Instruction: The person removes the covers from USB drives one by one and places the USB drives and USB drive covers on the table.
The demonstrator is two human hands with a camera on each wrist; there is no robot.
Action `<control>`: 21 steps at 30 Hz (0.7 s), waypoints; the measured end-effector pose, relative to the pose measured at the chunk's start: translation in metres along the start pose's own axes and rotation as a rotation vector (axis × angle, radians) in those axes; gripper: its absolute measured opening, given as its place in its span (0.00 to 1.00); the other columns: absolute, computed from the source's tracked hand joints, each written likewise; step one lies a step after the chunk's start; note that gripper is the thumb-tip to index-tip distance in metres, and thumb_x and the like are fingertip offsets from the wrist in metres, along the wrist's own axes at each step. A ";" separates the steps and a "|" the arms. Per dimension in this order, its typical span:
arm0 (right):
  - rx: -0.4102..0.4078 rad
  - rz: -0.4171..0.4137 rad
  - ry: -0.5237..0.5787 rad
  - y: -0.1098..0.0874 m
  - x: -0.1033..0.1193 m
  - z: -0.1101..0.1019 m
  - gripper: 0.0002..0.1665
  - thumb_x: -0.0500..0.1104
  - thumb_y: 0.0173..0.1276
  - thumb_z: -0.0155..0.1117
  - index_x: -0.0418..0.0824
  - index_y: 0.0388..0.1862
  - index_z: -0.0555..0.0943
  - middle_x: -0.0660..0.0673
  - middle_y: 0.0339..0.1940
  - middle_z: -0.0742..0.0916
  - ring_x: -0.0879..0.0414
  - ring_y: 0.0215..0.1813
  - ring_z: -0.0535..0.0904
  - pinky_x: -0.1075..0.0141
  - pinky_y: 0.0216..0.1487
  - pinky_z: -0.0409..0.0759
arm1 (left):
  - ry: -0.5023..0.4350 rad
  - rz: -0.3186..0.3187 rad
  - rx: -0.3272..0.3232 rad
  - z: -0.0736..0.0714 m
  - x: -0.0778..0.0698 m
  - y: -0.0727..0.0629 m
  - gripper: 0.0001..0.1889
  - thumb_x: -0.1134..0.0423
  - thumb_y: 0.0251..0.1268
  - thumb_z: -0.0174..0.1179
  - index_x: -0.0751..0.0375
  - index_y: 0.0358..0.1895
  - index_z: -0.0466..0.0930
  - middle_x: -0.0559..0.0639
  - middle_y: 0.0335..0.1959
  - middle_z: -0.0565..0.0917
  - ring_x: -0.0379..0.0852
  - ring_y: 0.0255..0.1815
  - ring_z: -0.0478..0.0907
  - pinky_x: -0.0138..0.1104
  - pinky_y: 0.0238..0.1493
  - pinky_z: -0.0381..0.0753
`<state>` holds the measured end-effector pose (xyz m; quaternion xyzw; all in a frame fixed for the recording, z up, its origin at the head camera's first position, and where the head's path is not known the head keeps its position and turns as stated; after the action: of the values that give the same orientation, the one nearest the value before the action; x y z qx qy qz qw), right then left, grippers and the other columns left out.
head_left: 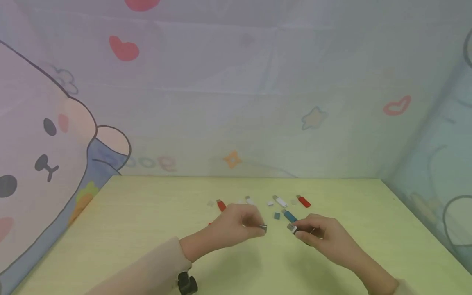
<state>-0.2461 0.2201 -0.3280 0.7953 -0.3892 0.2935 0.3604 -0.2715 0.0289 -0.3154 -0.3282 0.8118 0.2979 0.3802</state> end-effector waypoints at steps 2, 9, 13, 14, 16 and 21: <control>-0.002 0.034 -0.006 0.001 -0.005 -0.005 0.11 0.37 0.67 0.63 0.35 0.47 0.84 0.50 0.36 0.84 0.62 0.32 0.79 0.68 0.33 0.80 | 0.026 0.001 -0.006 -0.002 -0.002 0.006 0.02 0.69 0.58 0.66 0.60 0.32 0.82 0.47 0.30 0.85 0.33 0.32 0.79 0.29 0.40 0.79; -0.015 0.110 -0.097 0.009 -0.019 -0.019 0.14 0.42 0.67 0.64 0.36 0.49 0.83 0.46 0.37 0.85 0.61 0.31 0.79 0.68 0.33 0.80 | 0.074 -0.042 -0.009 -0.005 -0.006 0.029 0.02 0.67 0.59 0.66 0.57 0.33 0.82 0.42 0.29 0.85 0.35 0.29 0.80 0.31 0.38 0.79; -0.034 0.151 -0.172 0.013 -0.024 -0.028 0.16 0.43 0.68 0.63 0.37 0.51 0.83 0.46 0.42 0.87 0.62 0.34 0.80 0.67 0.36 0.80 | 0.146 -0.051 0.001 -0.004 -0.008 0.045 0.02 0.65 0.59 0.66 0.55 0.32 0.82 0.40 0.30 0.84 0.35 0.32 0.79 0.31 0.39 0.78; -0.037 0.155 -0.188 0.014 -0.025 -0.030 0.16 0.43 0.69 0.63 0.37 0.51 0.82 0.47 0.42 0.87 0.62 0.35 0.80 0.67 0.36 0.79 | 0.159 -0.057 0.001 -0.004 -0.008 0.049 0.03 0.65 0.59 0.66 0.54 0.33 0.82 0.40 0.31 0.84 0.35 0.33 0.79 0.31 0.40 0.78; -0.039 0.167 -0.211 0.016 -0.028 -0.034 0.17 0.44 0.69 0.62 0.36 0.53 0.82 0.46 0.43 0.87 0.60 0.36 0.80 0.67 0.36 0.78 | 0.174 -0.069 -0.006 -0.003 -0.007 0.057 0.03 0.64 0.59 0.67 0.53 0.33 0.81 0.40 0.31 0.84 0.36 0.35 0.79 0.32 0.41 0.77; -0.057 0.182 -0.207 0.021 -0.034 -0.041 0.20 0.43 0.69 0.62 0.34 0.55 0.80 0.43 0.42 0.87 0.57 0.34 0.81 0.65 0.35 0.77 | 0.167 -0.089 -0.016 0.000 -0.004 0.074 0.03 0.63 0.59 0.67 0.53 0.33 0.81 0.40 0.30 0.84 0.36 0.34 0.78 0.32 0.39 0.77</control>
<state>-0.2896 0.2578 -0.3229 0.7721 -0.5031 0.2301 0.3127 -0.3257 0.0756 -0.2945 -0.3907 0.8228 0.2587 0.3215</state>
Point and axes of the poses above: each hand's wrist, its own y-axis towards the middle knuckle, its own z-axis out of the palm, x = y × z, the point moved 7 cm from there along y, towards the middle knuckle
